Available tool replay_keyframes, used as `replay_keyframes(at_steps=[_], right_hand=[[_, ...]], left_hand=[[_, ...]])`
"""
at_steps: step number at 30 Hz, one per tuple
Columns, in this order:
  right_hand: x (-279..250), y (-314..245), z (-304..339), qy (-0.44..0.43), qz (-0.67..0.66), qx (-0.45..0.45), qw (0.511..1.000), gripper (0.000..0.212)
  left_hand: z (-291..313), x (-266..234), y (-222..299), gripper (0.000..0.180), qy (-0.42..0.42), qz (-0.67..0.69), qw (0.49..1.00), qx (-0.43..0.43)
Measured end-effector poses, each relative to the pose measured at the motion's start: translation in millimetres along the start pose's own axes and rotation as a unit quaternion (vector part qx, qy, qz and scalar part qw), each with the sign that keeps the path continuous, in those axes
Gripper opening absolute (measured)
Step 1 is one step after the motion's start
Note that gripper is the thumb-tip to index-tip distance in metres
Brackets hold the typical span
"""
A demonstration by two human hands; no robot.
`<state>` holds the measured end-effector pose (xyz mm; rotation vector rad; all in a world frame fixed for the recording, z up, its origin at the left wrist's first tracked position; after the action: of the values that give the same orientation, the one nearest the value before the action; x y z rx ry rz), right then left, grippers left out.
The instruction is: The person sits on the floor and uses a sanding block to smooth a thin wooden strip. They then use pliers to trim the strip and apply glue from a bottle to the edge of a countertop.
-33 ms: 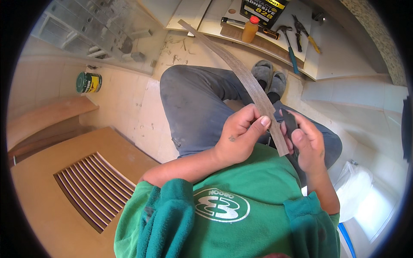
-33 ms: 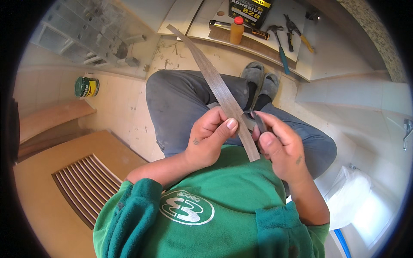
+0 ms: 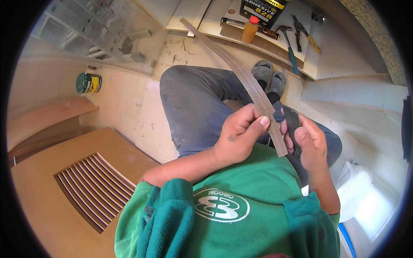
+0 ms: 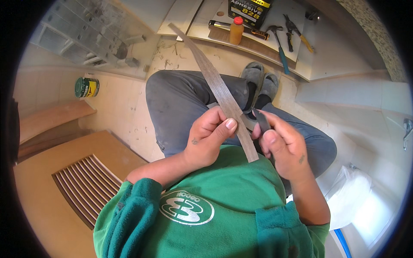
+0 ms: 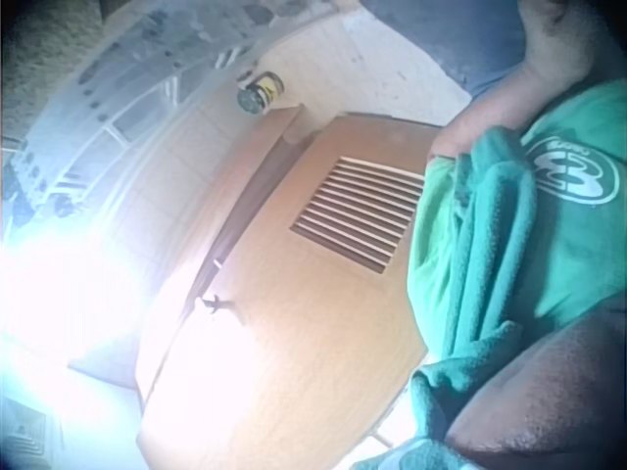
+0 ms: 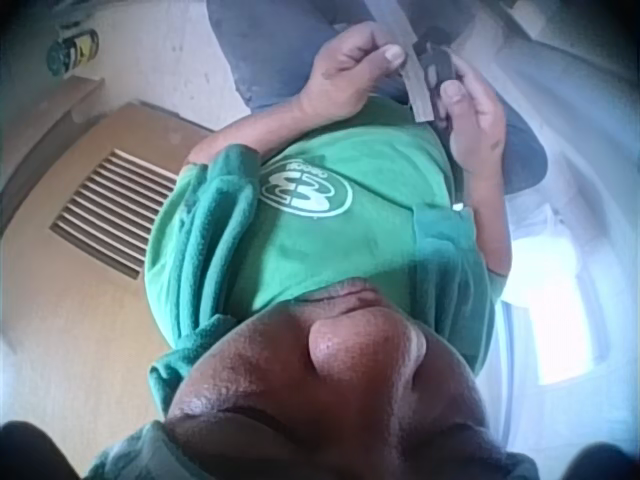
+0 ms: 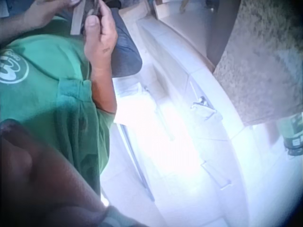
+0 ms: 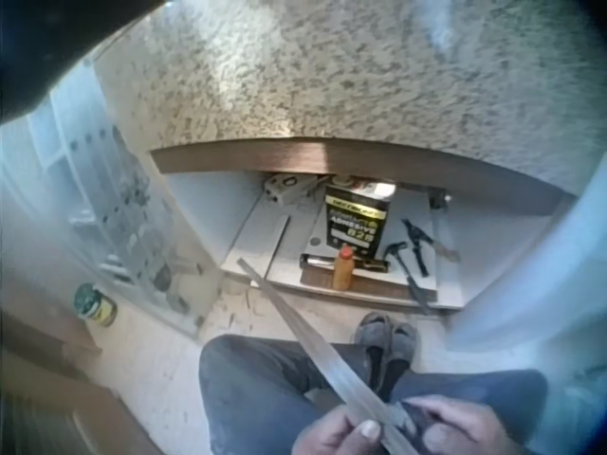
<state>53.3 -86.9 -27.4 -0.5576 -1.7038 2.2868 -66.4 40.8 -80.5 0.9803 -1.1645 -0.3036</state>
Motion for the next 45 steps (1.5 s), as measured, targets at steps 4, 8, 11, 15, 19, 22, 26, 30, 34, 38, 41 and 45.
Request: replay_keyframes(at_steps=[4,8,11,15,19,22,26,30,34,38,41,45], right_hand=[[-26,-3,-5,-0.057,0.11,-0.019,0.992,0.044],[-30,-36,-15,-0.091,0.282,-0.089,0.951,0.025],[-26,-40,-18,-0.081,0.335,-0.113,0.932,0.022],[-26,-41,-20,-0.081,0.353,-0.121,0.924,0.02],[-24,-45,-23,-0.084,0.379,-0.146,0.91,0.022],[-23,-49,-24,-0.083,0.395,-0.161,0.901,0.024],[-23,-46,-25,-0.08,0.404,-0.177,0.894,0.024],[-20,-50,-25,-0.077,0.426,-0.191,0.881,0.024],[-22,-49,-27,-0.1,0.454,-0.198,0.863,0.027],[-26,-47,-30,-0.143,0.472,-0.221,0.841,0.031],[-30,-54,-30,-0.186,0.462,-0.223,0.838,0.034],[-47,-50,-28,-0.157,0.404,-0.207,0.877,0.039]], left_hand=[[-3,-2,7,0.018,-0.01,0.012,1.0,-0.025],[-7,-7,5,0.019,-0.033,-0.002,0.998,-0.045],[-7,-4,6,0.02,-0.038,-0.017,0.998,-0.053],[-8,-1,6,0.02,-0.039,-0.021,0.998,-0.054],[-7,-4,5,0.02,-0.041,-0.042,0.996,-0.062],[-8,-3,6,0.021,-0.047,-0.049,0.995,-0.066],[-10,-1,9,0.02,-0.06,-0.067,0.994,-0.054],[-13,-2,17,0.02,-0.072,-0.137,0.987,-0.035],[-15,2,21,0.02,-0.089,-0.179,0.98,-0.022],[-14,0,17,0.02,-0.111,-0.172,0.977,-0.053],[-13,-5,9,0.021,-0.105,-0.138,0.981,-0.083],[-16,-12,12,0.023,-0.088,-0.13,0.986,-0.055]])
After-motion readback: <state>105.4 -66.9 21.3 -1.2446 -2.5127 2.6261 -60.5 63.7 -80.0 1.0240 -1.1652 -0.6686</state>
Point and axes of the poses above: each hand's wrist, its own z-axis away from the middle knuckle, its own x-axis out of the palm, y = z × x, the point moved 5 cm from there along -z, towards the middle knuckle, and after that the axes turned 14 degrees about z, right-handed, at the moved point
